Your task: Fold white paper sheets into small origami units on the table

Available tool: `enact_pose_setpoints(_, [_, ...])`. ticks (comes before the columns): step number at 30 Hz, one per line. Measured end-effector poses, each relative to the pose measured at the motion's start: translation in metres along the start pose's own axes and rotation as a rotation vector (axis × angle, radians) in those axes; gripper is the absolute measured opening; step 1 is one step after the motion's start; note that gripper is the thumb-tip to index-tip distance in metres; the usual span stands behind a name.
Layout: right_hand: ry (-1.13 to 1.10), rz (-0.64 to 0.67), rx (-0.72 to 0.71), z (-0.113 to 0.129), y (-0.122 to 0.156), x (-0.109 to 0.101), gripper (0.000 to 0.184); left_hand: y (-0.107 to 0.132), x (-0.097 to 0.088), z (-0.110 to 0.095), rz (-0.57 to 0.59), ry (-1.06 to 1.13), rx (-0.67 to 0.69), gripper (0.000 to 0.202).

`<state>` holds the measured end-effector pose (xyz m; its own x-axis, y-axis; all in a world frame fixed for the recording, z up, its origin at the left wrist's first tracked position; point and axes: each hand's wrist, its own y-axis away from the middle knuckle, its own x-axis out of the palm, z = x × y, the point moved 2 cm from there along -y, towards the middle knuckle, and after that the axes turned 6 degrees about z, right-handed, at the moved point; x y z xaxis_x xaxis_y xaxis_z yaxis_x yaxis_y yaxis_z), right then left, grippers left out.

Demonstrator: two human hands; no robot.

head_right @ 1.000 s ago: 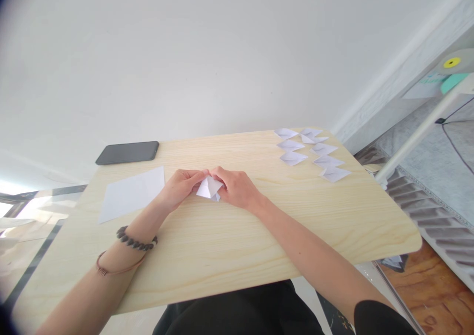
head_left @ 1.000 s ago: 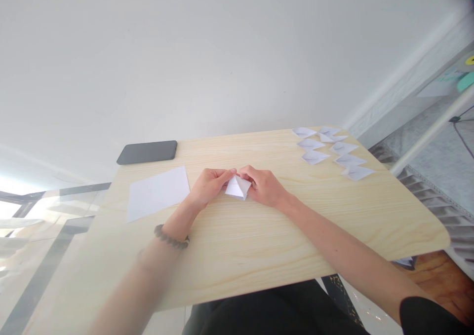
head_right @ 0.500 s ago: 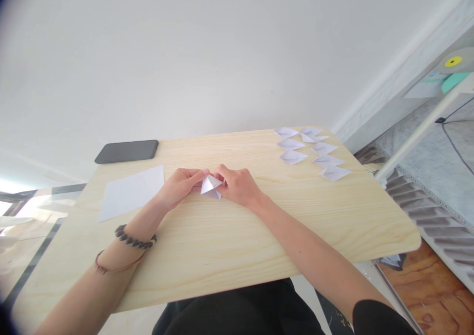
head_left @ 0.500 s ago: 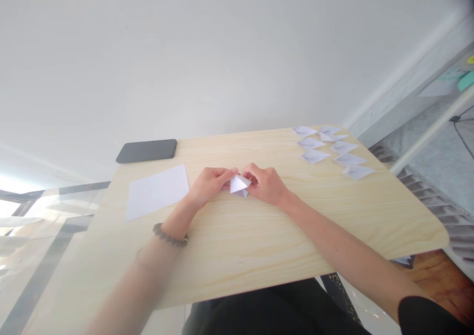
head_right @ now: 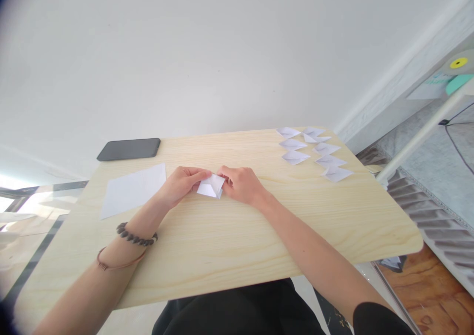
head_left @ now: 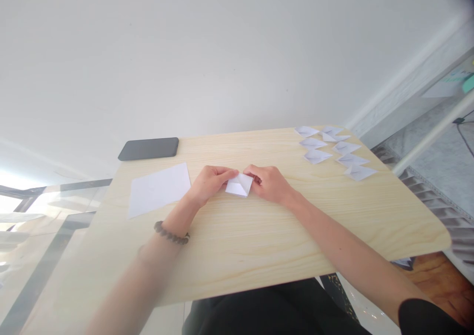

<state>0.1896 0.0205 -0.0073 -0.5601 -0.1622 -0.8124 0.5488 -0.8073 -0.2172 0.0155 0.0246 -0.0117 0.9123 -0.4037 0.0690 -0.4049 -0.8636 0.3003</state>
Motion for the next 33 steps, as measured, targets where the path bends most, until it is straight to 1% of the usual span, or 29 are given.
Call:
enact_pose_setpoints(2, [-0.094,0.038,0.014,-0.004,0.001,-0.002,0.019,0.001,0.000,-0.001,0.010,0.042,-0.001,0.035])
enact_pose_setpoints(6, [-0.348,0.138,0.040,-0.008,0.002,-0.007,0.019,0.001,-0.001,-0.001,0.016,0.056,0.007,0.036])
enact_pose_setpoints(8, [-0.423,0.151,0.055,-0.006,0.001,-0.008,0.020,0.000,0.000,0.000,0.015,0.042,0.015,0.037])
enact_pose_setpoints(10, [-0.391,0.135,0.079,-0.004,-0.001,-0.007,0.024,0.000,0.000,0.001,0.012,0.026,0.025,0.037])
enact_pose_setpoints(13, [-0.271,0.100,0.108,-0.001,-0.002,-0.002,0.034,-0.001,-0.001,0.002,0.004,0.002,0.038,0.036])
enact_pose_setpoints(16, [-0.230,0.101,0.111,-0.002,-0.003,0.002,0.037,-0.001,-0.001,0.003,-0.004,-0.047,0.041,0.035])
enact_pose_setpoints(23, [-0.386,0.271,0.107,-0.005,-0.002,-0.002,0.039,0.001,0.001,0.002,0.010,-0.075,0.064,0.033])
enact_pose_setpoints(29, [-0.480,0.308,0.068,-0.005,-0.003,-0.006,0.037,0.003,0.006,0.001,-0.046,-0.165,0.107,0.034])
enact_pose_setpoints(33, [-0.520,0.296,0.085,-0.006,-0.003,-0.006,0.035,0.003,0.005,0.000,-0.104,-0.186,0.118,0.033])
